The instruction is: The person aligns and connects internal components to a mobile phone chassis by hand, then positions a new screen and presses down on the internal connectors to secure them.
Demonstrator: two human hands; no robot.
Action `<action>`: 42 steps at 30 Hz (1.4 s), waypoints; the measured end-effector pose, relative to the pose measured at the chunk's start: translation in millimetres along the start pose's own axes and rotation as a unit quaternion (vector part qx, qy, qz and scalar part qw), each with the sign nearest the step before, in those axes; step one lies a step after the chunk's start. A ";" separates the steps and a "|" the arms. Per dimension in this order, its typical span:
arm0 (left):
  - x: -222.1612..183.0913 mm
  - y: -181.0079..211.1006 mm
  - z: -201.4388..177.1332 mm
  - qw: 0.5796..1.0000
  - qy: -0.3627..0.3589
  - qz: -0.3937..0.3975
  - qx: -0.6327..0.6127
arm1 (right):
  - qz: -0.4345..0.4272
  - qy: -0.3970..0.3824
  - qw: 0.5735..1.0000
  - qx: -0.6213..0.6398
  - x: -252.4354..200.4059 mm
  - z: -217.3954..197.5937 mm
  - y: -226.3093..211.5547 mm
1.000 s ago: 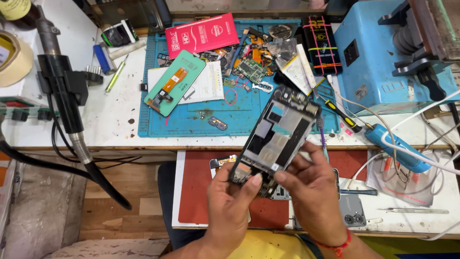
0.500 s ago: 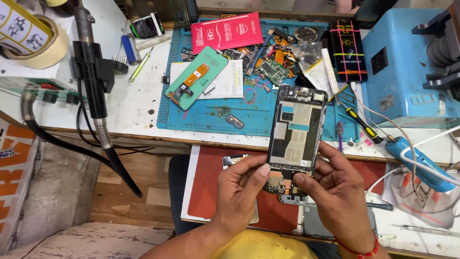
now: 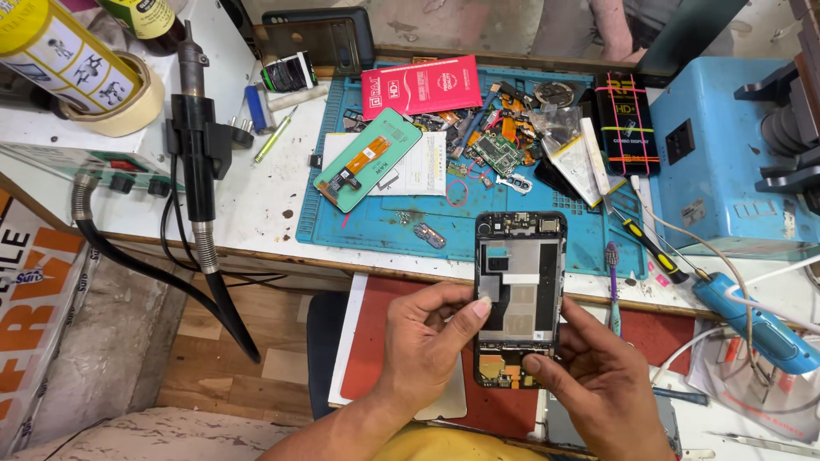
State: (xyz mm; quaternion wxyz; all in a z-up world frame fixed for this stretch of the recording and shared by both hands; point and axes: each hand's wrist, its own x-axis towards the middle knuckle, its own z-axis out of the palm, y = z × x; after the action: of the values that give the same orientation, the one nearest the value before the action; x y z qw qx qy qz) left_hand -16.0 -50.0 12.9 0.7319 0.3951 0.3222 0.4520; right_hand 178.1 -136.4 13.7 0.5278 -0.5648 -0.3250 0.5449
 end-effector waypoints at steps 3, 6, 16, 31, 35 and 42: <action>4.0 1.7 0.0 1.000 0.012 0.011 -0.026 | -0.042 -0.023 0.999 0.008 -0.8 -1.0 7.7; 4.1 0.3 -4.3 1.000 -0.004 0.026 -0.016 | -0.037 -0.031 0.999 0.007 -2.4 -3.8 11.8; 9.7 17.3 -6.1 1.000 -0.006 0.010 -0.022 | -0.056 -0.041 0.997 0.012 -4.4 -5.4 21.7; 15.7 31.0 -9.0 1.000 0.009 0.000 0.007 | -0.049 -0.058 0.997 0.001 -5.3 -8.6 24.8; 17.6 38.2 -14.4 0.996 0.027 -0.059 0.055 | -0.056 -0.054 0.997 0.002 -6.8 -8.1 26.6; 27.0 30.3 -28.1 0.998 -0.027 -0.047 -0.003 | -0.040 -0.067 0.997 -0.004 -6.9 -6.7 25.9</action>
State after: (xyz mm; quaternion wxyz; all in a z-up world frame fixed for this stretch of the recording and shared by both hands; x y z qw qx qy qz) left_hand -41.2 -8.7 22.7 0.7623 0.3895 0.3190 0.4068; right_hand 177.7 -150.6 -10.0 0.5241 -0.5158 -0.3843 0.5582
